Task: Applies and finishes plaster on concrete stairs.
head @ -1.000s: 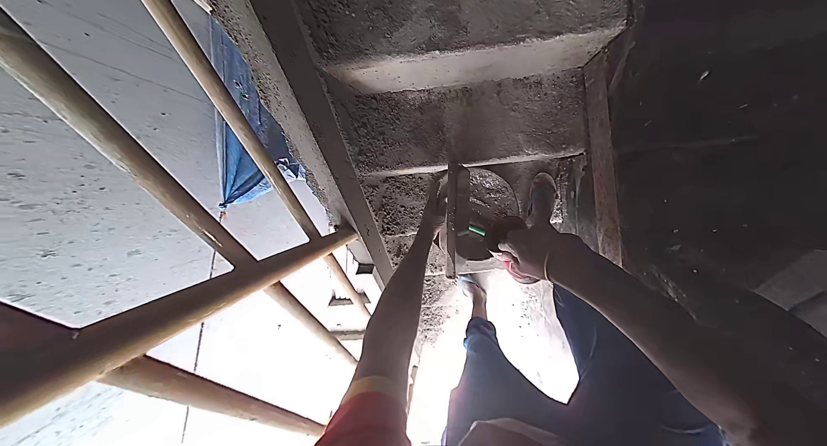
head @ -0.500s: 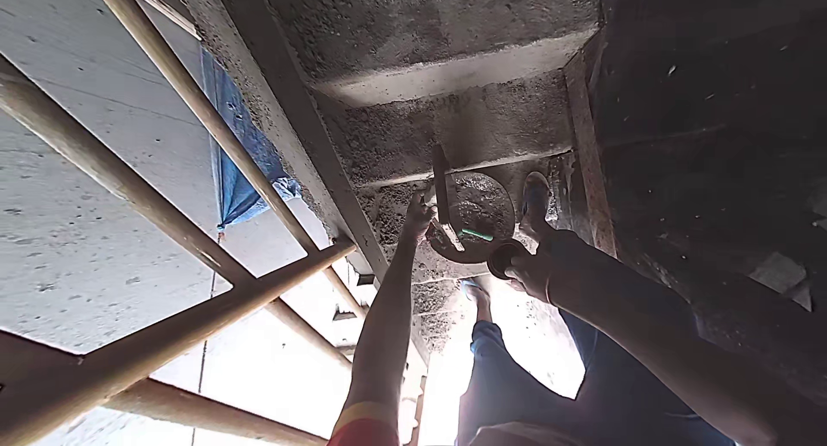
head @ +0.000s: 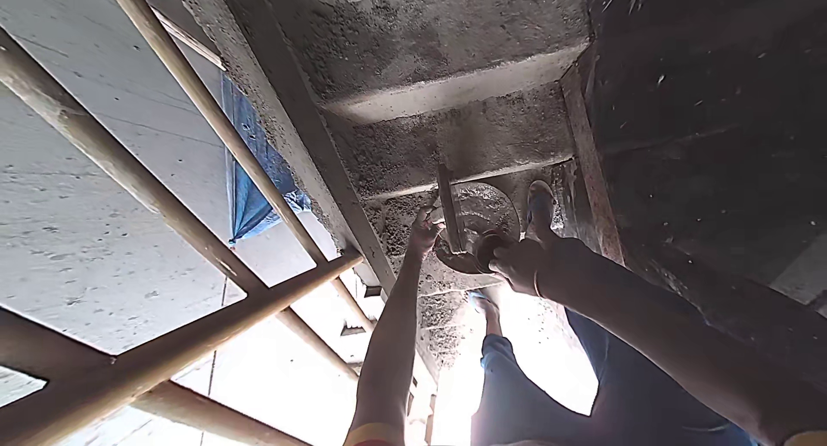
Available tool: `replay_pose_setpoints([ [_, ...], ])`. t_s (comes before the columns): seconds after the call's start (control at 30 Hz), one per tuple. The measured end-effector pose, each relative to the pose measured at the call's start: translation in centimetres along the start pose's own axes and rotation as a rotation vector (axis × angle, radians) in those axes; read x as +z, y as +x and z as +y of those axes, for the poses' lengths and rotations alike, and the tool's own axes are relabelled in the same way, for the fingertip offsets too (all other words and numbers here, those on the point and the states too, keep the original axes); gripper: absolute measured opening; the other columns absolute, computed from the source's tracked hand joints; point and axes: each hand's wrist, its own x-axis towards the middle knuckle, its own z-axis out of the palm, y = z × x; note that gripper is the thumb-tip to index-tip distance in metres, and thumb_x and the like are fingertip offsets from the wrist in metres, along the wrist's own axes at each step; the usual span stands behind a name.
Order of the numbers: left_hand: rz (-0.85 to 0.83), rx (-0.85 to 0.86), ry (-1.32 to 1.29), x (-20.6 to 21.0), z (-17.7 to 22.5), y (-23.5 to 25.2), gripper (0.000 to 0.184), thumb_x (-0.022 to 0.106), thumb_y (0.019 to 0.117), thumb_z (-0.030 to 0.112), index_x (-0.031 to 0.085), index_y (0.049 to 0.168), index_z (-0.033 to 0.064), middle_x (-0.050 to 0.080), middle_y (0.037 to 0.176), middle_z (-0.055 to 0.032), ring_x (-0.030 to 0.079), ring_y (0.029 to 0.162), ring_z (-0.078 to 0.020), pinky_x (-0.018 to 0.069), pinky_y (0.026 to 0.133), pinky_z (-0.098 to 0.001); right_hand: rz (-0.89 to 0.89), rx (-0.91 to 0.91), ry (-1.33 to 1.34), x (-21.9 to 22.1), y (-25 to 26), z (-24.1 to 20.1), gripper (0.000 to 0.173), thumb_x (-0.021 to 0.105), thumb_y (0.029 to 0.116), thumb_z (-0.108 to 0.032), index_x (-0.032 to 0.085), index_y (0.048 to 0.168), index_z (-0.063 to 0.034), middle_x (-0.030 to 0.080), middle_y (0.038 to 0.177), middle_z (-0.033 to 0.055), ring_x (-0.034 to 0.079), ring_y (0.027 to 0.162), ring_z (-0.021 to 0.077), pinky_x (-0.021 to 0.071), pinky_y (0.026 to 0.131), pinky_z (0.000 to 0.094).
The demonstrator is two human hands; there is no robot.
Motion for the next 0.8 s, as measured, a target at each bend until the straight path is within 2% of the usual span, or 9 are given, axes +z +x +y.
replay_pose_setpoints([
  [0.2, 0.057, 0.015, -0.024, -0.2, 0.7, -0.8, 0.056, 0.072, 0.0789, -0.004, 0.051, 0.130, 0.0018, 0.069, 0.116, -0.0040, 0.067, 0.102, -0.0087, 0.0564, 0.093, -0.0315, -0.056, 0.069, 0.122, 2.2, -0.9, 1.0, 0.035, 0.049, 0.1063, -0.023, 0.060, 0.138, -0.0111, 0.059, 0.136, 0.0183, 0.062, 0.117, 0.0447, 0.0542, 0.087, 0.0623],
  [0.27, 0.091, 0.013, 0.004, -0.6, 0.8, -1.3, 0.056, 0.070, 0.0800, -0.006, 0.051, 0.132, 0.0008, 0.067, 0.119, -0.0055, 0.066, 0.105, -0.0094, 0.0551, 0.095, -0.0323, -0.079, 0.136, 0.183, 2.4, -1.0, 2.5, 0.037, 0.053, 0.1049, -0.018, 0.059, 0.140, -0.0090, 0.056, 0.140, 0.0185, 0.059, 0.124, 0.0439, 0.0535, 0.094, 0.0612],
  [0.37, 0.168, 0.052, 0.042, -1.1, 1.1, -2.3, 0.054, 0.070, 0.0796, -0.006, 0.053, 0.130, 0.0030, 0.069, 0.115, -0.0019, 0.066, 0.103, -0.0077, 0.0559, 0.094, -0.0322, 0.082, 0.207, 0.310, 4.3, 0.6, 6.8, 0.033, 0.056, 0.1036, -0.021, 0.064, 0.131, -0.0047, 0.060, 0.134, 0.0202, 0.060, 0.124, 0.0407, 0.0502, 0.101, 0.0596],
  [0.43, 0.213, 0.055, 0.054, -1.1, 2.0, -3.1, 0.055, 0.068, 0.0790, -0.011, 0.051, 0.130, -0.0013, 0.069, 0.114, -0.0033, 0.066, 0.102, -0.0072, 0.0564, 0.094, -0.0315, 0.227, 0.290, 0.424, 3.6, 1.1, 9.5, 0.032, 0.058, 0.1039, -0.023, 0.068, 0.127, -0.0037, 0.064, 0.130, 0.0215, 0.062, 0.122, 0.0399, 0.0493, 0.102, 0.0590],
  [0.5, 0.249, 0.045, 0.038, -1.3, 2.8, -4.1, 0.055, 0.065, 0.0797, -0.015, 0.049, 0.131, -0.0029, 0.068, 0.115, -0.0041, 0.066, 0.103, -0.0085, 0.0566, 0.094, -0.0326, 0.372, 0.367, 0.487, 2.3, 2.1, 12.0, 0.027, 0.063, 0.1013, -0.018, 0.069, 0.123, -0.0037, 0.066, 0.124, 0.0223, 0.063, 0.118, 0.0405, 0.0499, 0.102, 0.0597],
  [0.6, 0.327, 0.115, 0.017, -1.7, 3.1, -6.0, 0.050, 0.063, 0.0808, -0.013, 0.055, 0.128, 0.0029, 0.068, 0.118, 0.0002, 0.065, 0.108, -0.0088, 0.0551, 0.097, -0.0346, 0.548, 0.436, 0.525, 0.1, 5.3, 15.8, 0.027, 0.062, 0.1010, -0.015, 0.069, 0.124, -0.0021, 0.064, 0.127, 0.0254, 0.062, 0.120, 0.0430, 0.0499, 0.101, 0.0628],
  [0.67, 0.386, 0.167, -0.037, -2.0, 3.0, -7.2, 0.039, 0.060, 0.0898, -0.007, 0.058, 0.126, 0.0069, 0.068, 0.119, -0.0008, 0.064, 0.110, -0.0122, 0.0543, 0.099, -0.0381, 0.631, 0.480, 0.520, -0.9, 8.7, 18.7, 0.032, 0.064, 0.0997, -0.015, 0.066, 0.129, -0.0027, 0.060, 0.134, 0.0269, 0.060, 0.124, 0.0448, 0.0498, 0.101, 0.0638],
  [0.73, 0.440, 0.179, -0.073, -2.0, 3.2, -8.8, 0.029, 0.053, 0.0997, 0.008, 0.055, 0.129, 0.0069, 0.066, 0.121, -0.0006, 0.063, 0.113, -0.0105, 0.0524, 0.102, -0.0364, 0.753, 0.492, 0.532, -1.3, 11.9, 20.8, 0.035, 0.064, 0.0977, -0.011, 0.065, 0.131, -0.0010, 0.057, 0.137, 0.0281, 0.057, 0.128, 0.0450, 0.0489, 0.104, 0.0625],
  [0.8, 0.470, 0.184, -0.145, -1.8, 3.4, -10.4, 0.032, 0.056, 0.1015, 0.018, 0.052, 0.131, 0.0064, 0.067, 0.119, -0.0013, 0.064, 0.111, -0.0103, 0.0535, 0.101, -0.0357, 0.891, 0.526, 0.537, -2.1, 13.8, 21.6, 0.036, 0.062, 0.0962, -0.008, 0.064, 0.131, -0.0023, 0.058, 0.136, 0.0254, 0.058, 0.128, 0.0415, 0.0494, 0.104, 0.0588],
])
